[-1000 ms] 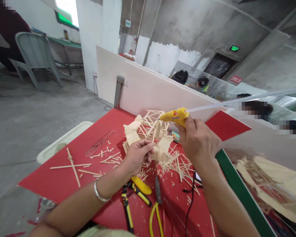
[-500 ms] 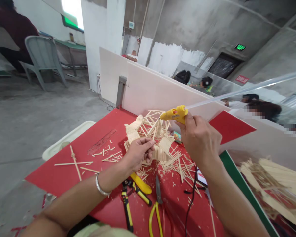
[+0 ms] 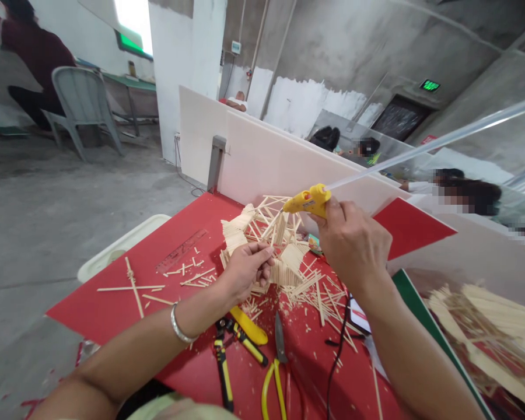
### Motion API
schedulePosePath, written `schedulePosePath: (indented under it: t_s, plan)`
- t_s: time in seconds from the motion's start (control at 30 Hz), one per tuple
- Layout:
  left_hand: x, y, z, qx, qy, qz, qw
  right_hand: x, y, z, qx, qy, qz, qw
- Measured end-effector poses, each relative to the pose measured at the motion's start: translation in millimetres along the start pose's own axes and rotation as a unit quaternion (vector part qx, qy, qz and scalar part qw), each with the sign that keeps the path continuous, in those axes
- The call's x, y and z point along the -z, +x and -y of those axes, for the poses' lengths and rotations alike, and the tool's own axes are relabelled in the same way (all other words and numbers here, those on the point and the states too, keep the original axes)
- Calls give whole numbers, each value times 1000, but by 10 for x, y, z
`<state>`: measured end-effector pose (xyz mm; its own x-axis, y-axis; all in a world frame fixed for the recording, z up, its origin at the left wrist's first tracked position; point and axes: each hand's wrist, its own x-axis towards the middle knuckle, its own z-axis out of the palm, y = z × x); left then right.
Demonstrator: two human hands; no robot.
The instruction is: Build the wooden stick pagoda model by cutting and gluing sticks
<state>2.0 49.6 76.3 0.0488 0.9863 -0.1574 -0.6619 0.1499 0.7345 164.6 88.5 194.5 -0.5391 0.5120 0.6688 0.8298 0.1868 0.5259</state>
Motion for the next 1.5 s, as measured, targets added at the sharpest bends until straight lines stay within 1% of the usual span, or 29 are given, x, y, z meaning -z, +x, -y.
schedulePosePath:
  t_s: [0.2,0.43,0.73,0.93,1.1,1.5]
  plan:
    - [3,21,9,-11,4,-13,1000,34,-15,2,-2,4,13,1000]
    - [1,59,19,-20,10,-16,1000,105,-115,15,29,7,29,999]
    - [4,75,24,-21,16,-12,1000,36,-213,3,-7,22,27,999]
    - [-25,58,-9,-20,22,-22,999,41,-224,-2,4,17,26,1000]
    - [-38,77,-15,-23,33,-17,999,36,-210,-4,9,7,20,1000]
    - [-29,124,11,-28,23,-17,999,12,-240,-2,2,11,18,1000]
